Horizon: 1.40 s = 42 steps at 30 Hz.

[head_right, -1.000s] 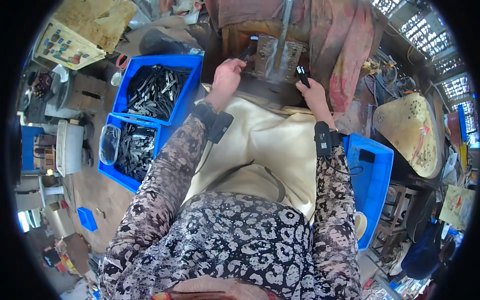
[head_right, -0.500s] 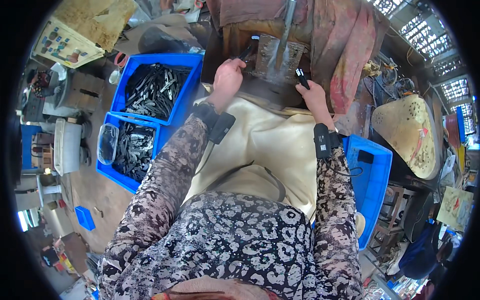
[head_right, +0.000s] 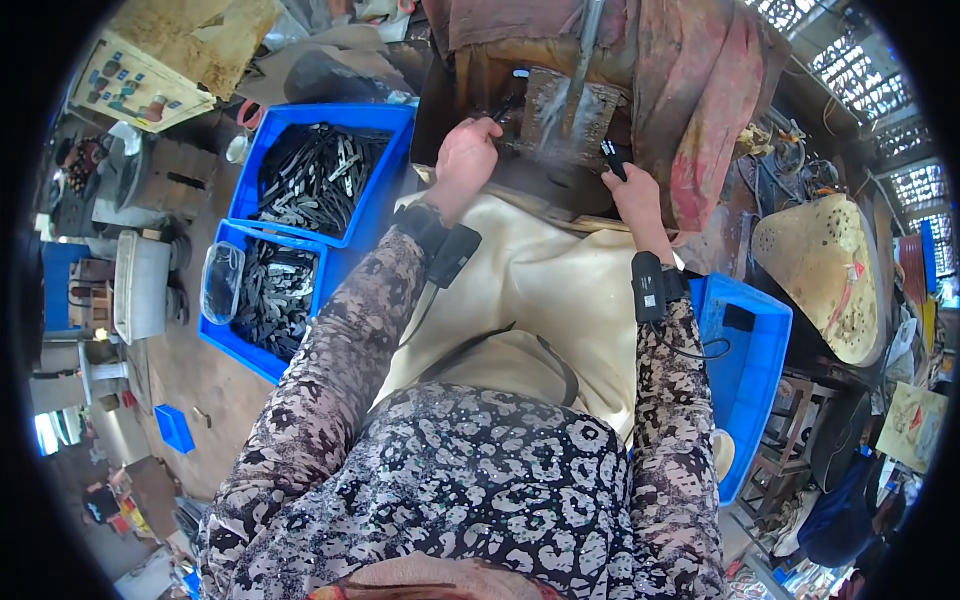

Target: Assembling small metal components using a workbench fixture and organizing them into blue plastic bins.

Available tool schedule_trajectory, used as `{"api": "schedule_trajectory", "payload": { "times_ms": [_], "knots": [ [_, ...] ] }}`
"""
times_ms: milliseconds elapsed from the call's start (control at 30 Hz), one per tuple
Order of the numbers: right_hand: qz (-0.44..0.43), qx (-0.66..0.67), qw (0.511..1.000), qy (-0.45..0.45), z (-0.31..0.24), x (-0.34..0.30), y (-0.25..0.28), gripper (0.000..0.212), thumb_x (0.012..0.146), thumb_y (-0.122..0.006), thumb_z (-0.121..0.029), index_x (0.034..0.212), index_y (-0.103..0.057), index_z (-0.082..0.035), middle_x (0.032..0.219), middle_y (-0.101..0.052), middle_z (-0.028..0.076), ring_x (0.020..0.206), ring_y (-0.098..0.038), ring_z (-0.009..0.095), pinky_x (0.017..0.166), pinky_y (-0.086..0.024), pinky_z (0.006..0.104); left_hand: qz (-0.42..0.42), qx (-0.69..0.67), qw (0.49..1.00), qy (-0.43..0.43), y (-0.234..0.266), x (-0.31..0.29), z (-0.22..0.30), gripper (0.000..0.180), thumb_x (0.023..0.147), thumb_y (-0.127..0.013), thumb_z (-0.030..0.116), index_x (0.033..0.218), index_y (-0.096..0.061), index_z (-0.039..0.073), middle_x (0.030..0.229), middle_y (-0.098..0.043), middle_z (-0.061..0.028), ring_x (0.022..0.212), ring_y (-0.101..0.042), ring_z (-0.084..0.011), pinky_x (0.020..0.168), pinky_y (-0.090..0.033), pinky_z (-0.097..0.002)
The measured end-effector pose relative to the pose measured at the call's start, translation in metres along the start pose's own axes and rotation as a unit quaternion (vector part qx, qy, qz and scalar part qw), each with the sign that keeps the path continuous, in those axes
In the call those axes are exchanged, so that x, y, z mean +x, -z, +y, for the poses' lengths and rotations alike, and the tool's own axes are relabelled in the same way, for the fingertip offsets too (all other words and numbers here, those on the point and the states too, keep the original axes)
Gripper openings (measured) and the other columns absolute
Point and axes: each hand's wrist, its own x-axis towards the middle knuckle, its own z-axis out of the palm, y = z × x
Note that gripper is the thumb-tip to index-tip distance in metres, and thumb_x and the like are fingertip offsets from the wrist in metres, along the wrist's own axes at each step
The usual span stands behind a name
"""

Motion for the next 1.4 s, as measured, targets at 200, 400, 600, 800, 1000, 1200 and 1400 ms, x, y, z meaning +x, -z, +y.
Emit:
{"api": "schedule_trajectory", "payload": {
  "times_ms": [200,400,600,800,1000,1200,1400],
  "knots": [
    [0.006,-0.003,1.000,0.007,0.001,-0.004,0.003,0.026,0.083,-0.066,-0.027,0.091,-0.065,-0.003,0.081,-0.064,0.019,0.080,-0.061,0.035,0.070,-0.047,0.0423,-0.022,0.018,0.999,0.017,0.002,-0.002,0.009,0.018,0.076,-0.054,0.007,0.088,-0.068,0.011,0.094,-0.063,-0.0137,0.092,-0.061,-0.0330,0.080,-0.050,-0.0413],
    [-0.003,-0.018,1.000,-0.013,-0.009,-0.009,0.006,0.027,0.082,-0.066,-0.028,0.092,-0.065,-0.003,0.085,-0.065,0.021,0.085,-0.062,0.039,0.074,-0.048,0.0454,-0.012,0.023,1.000,0.013,0.002,-0.006,0.007,0.017,0.076,-0.054,0.006,0.086,-0.067,0.010,0.093,-0.063,-0.0141,0.092,-0.062,-0.0328,0.079,-0.050,-0.0408],
    [0.020,-0.026,0.999,-0.037,-0.012,-0.008,0.003,0.026,0.082,-0.067,-0.028,0.090,-0.066,-0.003,0.081,-0.066,0.019,0.080,-0.064,0.036,0.071,-0.048,0.0423,-0.008,0.022,1.000,0.005,0.001,-0.003,0.005,0.018,0.076,-0.054,0.005,0.087,-0.068,0.010,0.092,-0.063,-0.0143,0.091,-0.062,-0.0323,0.079,-0.050,-0.0404],
    [0.030,-0.036,0.998,-0.043,-0.012,-0.006,0.003,0.027,0.081,-0.068,-0.029,0.090,-0.067,-0.004,0.078,-0.066,0.018,0.077,-0.065,0.034,0.069,-0.049,0.0404,-0.011,0.028,1.000,0.008,0.000,-0.001,0.004,0.019,0.076,-0.053,0.005,0.087,-0.068,0.010,0.092,-0.063,-0.0146,0.090,-0.063,-0.0319,0.078,-0.051,-0.0399],
    [0.049,-0.007,0.998,-0.050,-0.017,-0.008,0.007,0.030,0.080,-0.069,-0.031,0.088,-0.066,-0.002,0.077,-0.066,0.018,0.076,-0.065,0.033,0.069,-0.048,0.0406,-0.013,0.033,0.999,-0.002,0.001,-0.002,0.007,0.019,0.076,-0.053,0.005,0.087,-0.068,0.010,0.093,-0.064,-0.0146,0.090,-0.063,-0.0319,0.078,-0.051,-0.0401],
    [0.118,-0.007,0.993,-0.021,-0.042,0.021,0.030,0.034,0.081,-0.068,-0.034,0.088,-0.064,-0.002,0.075,-0.064,0.019,0.074,-0.065,0.033,0.068,-0.048,0.0413,-0.025,0.042,0.999,0.009,0.005,-0.003,0.006,0.019,0.076,-0.054,0.005,0.088,-0.067,0.010,0.092,-0.064,-0.0142,0.090,-0.063,-0.0320,0.078,-0.051,-0.0404],
    [0.225,-0.023,0.972,0.067,-0.132,0.105,0.075,0.040,0.084,-0.064,-0.043,0.100,-0.065,-0.006,0.087,-0.066,0.020,0.088,-0.063,0.038,0.074,-0.048,0.0429,-0.034,0.060,0.998,0.003,0.008,-0.002,0.012,0.019,0.076,-0.054,0.005,0.088,-0.067,0.010,0.091,-0.063,-0.0143,0.089,-0.063,-0.0317,0.076,-0.051,-0.0400]
  ]
}}
